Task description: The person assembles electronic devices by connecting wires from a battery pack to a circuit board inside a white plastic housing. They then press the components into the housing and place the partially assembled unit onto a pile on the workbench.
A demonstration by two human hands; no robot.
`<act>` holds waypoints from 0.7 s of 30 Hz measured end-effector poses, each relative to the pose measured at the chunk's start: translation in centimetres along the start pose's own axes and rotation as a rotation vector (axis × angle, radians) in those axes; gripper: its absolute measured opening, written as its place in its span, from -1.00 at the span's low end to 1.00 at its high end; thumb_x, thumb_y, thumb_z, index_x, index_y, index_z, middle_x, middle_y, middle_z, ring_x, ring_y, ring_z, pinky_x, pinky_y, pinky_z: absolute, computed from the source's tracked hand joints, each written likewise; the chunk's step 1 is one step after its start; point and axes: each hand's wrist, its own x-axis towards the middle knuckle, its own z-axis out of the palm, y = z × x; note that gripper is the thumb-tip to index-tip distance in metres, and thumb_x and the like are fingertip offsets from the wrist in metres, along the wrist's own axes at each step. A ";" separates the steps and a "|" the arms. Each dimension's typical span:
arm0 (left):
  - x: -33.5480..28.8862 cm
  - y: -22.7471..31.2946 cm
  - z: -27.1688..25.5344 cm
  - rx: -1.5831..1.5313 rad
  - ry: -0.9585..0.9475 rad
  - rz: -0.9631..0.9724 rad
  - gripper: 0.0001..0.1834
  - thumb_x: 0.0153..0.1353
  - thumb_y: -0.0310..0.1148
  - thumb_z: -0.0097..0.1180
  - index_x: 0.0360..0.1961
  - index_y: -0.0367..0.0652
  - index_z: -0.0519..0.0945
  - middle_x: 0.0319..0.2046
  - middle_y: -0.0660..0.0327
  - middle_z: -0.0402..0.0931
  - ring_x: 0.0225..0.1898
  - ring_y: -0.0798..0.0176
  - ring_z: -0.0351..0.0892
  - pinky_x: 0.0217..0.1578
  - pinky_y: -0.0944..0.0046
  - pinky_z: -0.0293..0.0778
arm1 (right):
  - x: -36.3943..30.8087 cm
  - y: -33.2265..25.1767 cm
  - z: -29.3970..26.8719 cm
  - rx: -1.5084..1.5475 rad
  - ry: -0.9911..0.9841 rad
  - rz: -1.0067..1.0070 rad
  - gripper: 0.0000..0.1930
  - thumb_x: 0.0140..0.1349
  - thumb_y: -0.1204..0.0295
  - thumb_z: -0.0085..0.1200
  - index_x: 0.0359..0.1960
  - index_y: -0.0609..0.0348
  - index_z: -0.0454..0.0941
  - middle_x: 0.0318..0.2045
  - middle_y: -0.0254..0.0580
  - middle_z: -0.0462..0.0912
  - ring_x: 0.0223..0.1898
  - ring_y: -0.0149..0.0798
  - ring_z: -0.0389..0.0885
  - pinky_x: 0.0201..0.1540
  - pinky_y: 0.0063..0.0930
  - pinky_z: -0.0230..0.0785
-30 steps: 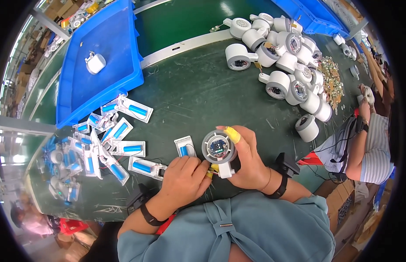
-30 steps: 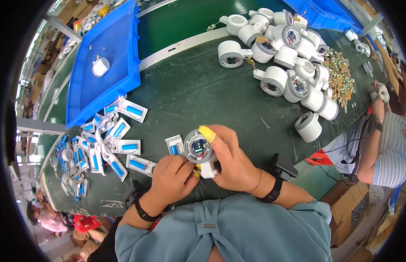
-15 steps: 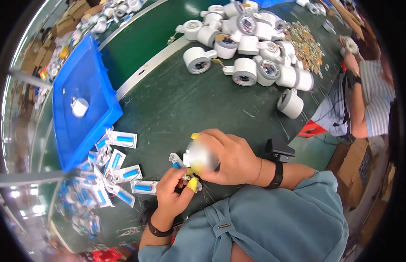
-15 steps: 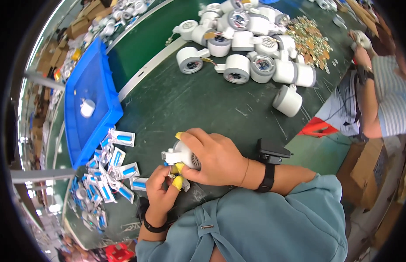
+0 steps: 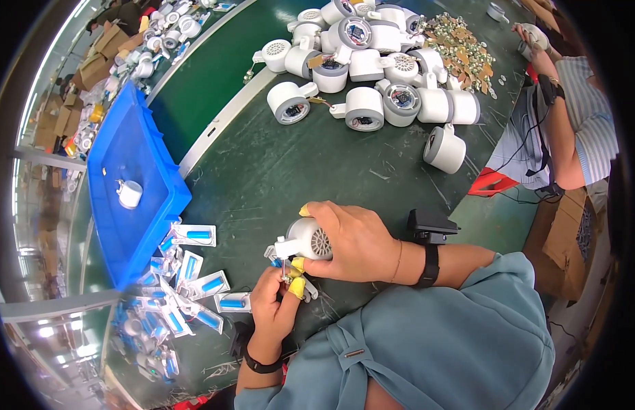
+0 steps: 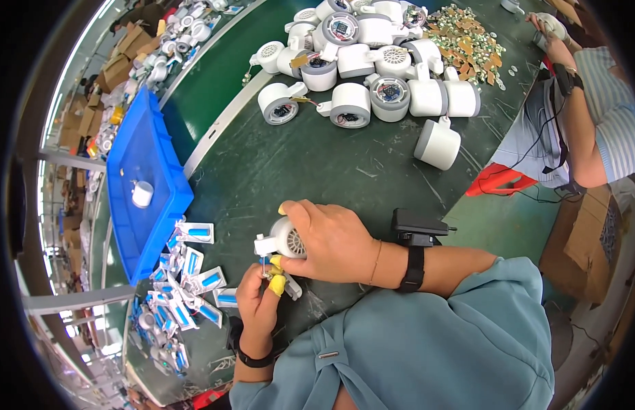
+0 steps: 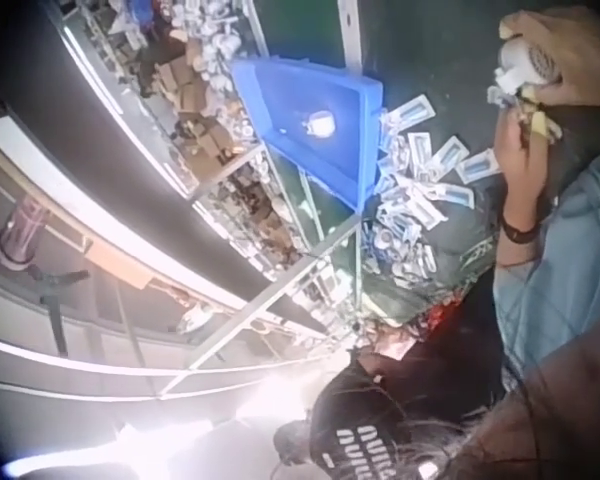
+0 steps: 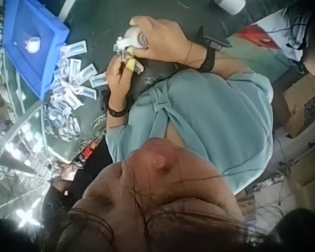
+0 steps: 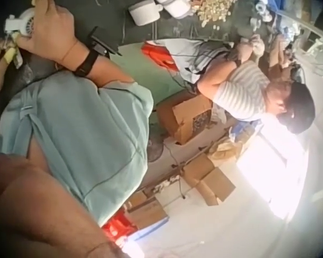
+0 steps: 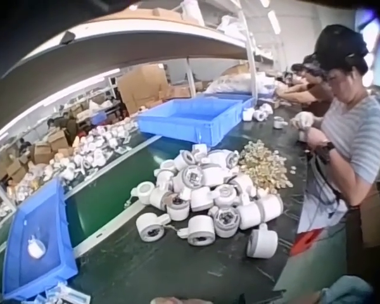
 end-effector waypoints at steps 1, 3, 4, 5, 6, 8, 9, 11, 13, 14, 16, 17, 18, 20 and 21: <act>0.0 0.1 0.0 0.000 -0.002 -0.008 -0.80 0.13 -0.60 0.20 -0.19 -0.35 0.56 -0.41 0.21 0.47 -0.51 0.42 0.39 -0.47 0.44 0.33 | -0.1 0.1 0.0 0.002 0.002 -0.002 -0.32 -0.09 0.17 0.39 0.05 0.24 0.40 -0.22 -0.04 0.62 -0.35 -0.01 0.66 -0.28 -0.25 0.53; 0.1 0.2 0.1 0.002 -0.003 -0.016 -0.80 0.13 -0.59 0.19 -0.19 -0.35 0.56 -0.41 0.20 0.47 -0.51 0.41 0.39 -0.47 0.44 0.33 | -0.5 0.4 0.0 0.031 -0.010 -0.007 -0.28 -0.07 0.20 0.38 0.11 0.28 0.37 -0.15 0.00 0.60 -0.25 0.02 0.66 -0.20 -0.25 0.53; 0.0 0.1 0.1 0.060 -0.011 0.018 -0.79 0.12 -0.59 0.19 -0.19 -0.35 0.56 -0.40 0.17 0.48 -0.52 0.37 0.42 -0.48 0.43 0.34 | -0.7 0.4 -0.1 0.034 -0.012 -0.010 -0.28 -0.07 0.20 0.38 0.11 0.28 0.37 -0.15 0.00 0.60 -0.25 0.02 0.66 -0.20 -0.25 0.53; 0.0 0.0 0.3 0.114 -0.018 0.051 -0.79 0.10 -0.59 0.19 -0.20 -0.36 0.56 -0.40 0.14 0.49 -0.53 0.33 0.44 -0.48 0.42 0.35 | -0.9 0.4 -0.4 0.087 -0.026 0.006 -0.28 -0.05 0.24 0.38 0.14 0.29 0.36 -0.09 0.03 0.56 -0.18 0.03 0.63 -0.15 -0.25 0.53; -0.1 0.2 0.4 0.245 -0.034 0.071 -0.75 0.01 -0.55 0.21 -0.22 -0.31 0.57 -0.40 0.11 0.48 -0.52 0.21 0.47 -0.48 0.30 0.38 | -1.2 0.4 -0.7 0.139 -0.041 0.023 -0.28 -0.04 0.27 0.37 0.16 0.31 0.35 -0.03 0.07 0.52 -0.11 0.05 0.61 -0.10 -0.24 0.52; 0.1 0.2 0.8 0.384 -0.025 0.224 -0.74 -0.01 -0.50 0.22 -0.22 -0.28 0.57 -0.41 0.13 0.48 -0.51 0.17 0.47 -0.47 0.25 0.37 | -2.0 0.6 -1.3 0.204 -0.081 0.051 -0.28 -0.05 0.32 0.38 0.17 0.32 0.35 0.01 0.09 0.48 -0.06 0.07 0.57 -0.07 -0.23 0.50; 0.4 0.2 1.0 0.529 -0.030 0.382 -0.72 -0.03 -0.46 0.22 -0.23 -0.26 0.58 -0.42 0.14 0.47 -0.49 0.14 0.47 -0.46 0.19 0.37 | -2.4 0.7 -1.6 0.269 -0.109 0.087 -0.28 -0.06 0.37 0.38 0.17 0.33 0.35 0.05 0.11 0.44 -0.01 0.09 0.54 -0.03 -0.22 0.48; 0.3 0.5 1.4 0.570 -0.026 0.407 -0.68 -0.04 -0.37 0.21 -0.22 -0.25 0.58 -0.45 0.18 0.42 -0.48 0.14 0.44 -0.44 0.15 0.35 | -3.0 0.9 -2.4 0.209 -0.151 0.062 -0.26 -0.06 0.42 0.38 0.20 0.33 0.33 0.06 0.12 0.42 0.01 0.11 0.51 0.00 -0.22 0.46; 0.1 0.6 1.8 0.647 -0.100 0.480 -0.66 -0.02 -0.33 0.21 -0.21 -0.28 0.58 -0.46 0.20 0.39 -0.48 0.17 0.42 -0.43 0.19 0.34 | -3.2 1.2 -2.8 0.141 -0.204 0.029 -0.24 -0.07 0.47 0.38 0.22 0.34 0.31 0.07 0.13 0.39 0.03 0.12 0.48 0.04 -0.23 0.44; 0.0 0.9 1.8 0.677 -0.107 0.487 -0.63 -0.05 -0.32 0.22 -0.20 -0.29 0.57 -0.47 0.22 0.37 -0.48 0.20 0.41 -0.42 0.21 0.33 | -3.2 1.4 -2.7 0.190 -0.193 0.013 -0.22 -0.07 0.51 0.37 0.25 0.34 0.29 0.07 0.12 0.40 0.03 0.11 0.47 0.06 -0.24 0.42; -0.1 1.3 1.9 0.661 -0.099 0.494 -0.64 -0.05 -0.32 0.22 -0.21 -0.30 0.58 -0.47 0.23 0.36 -0.48 0.21 0.40 -0.43 0.22 0.32 | -3.4 1.7 -2.6 0.276 -0.191 0.014 -0.19 -0.04 0.58 0.33 0.32 0.31 0.22 0.08 0.08 0.39 0.08 0.05 0.43 0.16 -0.27 0.34; -0.2 1.5 1.9 0.663 -0.122 0.522 -0.64 -0.06 -0.32 0.22 -0.22 -0.30 0.58 -0.47 0.23 0.36 -0.48 0.22 0.39 -0.44 0.23 0.32 | -3.4 1.7 -2.3 0.267 -0.222 -0.006 -0.19 -0.04 0.58 0.33 0.32 0.31 0.22 0.08 0.08 0.39 0.08 0.05 0.43 0.16 -0.27 0.34; -0.2 1.6 2.1 0.658 -0.095 0.509 -0.64 -0.06 -0.32 0.22 -0.22 -0.30 0.58 -0.47 0.23 0.36 -0.48 0.22 0.39 -0.44 0.23 0.32 | -3.4 2.0 -2.1 0.313 -0.208 -0.009 -0.18 -0.01 0.59 0.32 0.34 0.29 0.19 0.12 0.06 0.35 0.12 0.01 0.41 0.19 -0.27 0.32; -0.3 1.9 2.3 0.665 -0.142 0.542 -0.57 -0.10 -0.28 0.22 -0.18 -0.30 0.58 -0.44 0.20 0.39 -0.48 0.19 0.40 -0.44 0.20 0.32 | -3.7 2.5 -2.0 0.432 -0.244 0.008 -0.12 0.04 0.62 0.28 0.41 0.23 0.06 0.21 -0.01 0.24 0.24 -0.07 0.34 0.28 -0.27 0.24; -0.4 1.9 2.4 0.664 -0.121 0.530 -0.57 -0.10 -0.28 0.22 -0.18 -0.30 0.58 -0.44 0.20 0.39 -0.48 0.19 0.40 -0.44 0.20 0.32 | -3.6 2.5 -2.0 0.429 -0.264 -0.003 -0.12 0.04 0.62 0.28 0.41 0.23 0.06 0.21 -0.01 0.24 0.24 -0.07 0.34 0.28 -0.27 0.24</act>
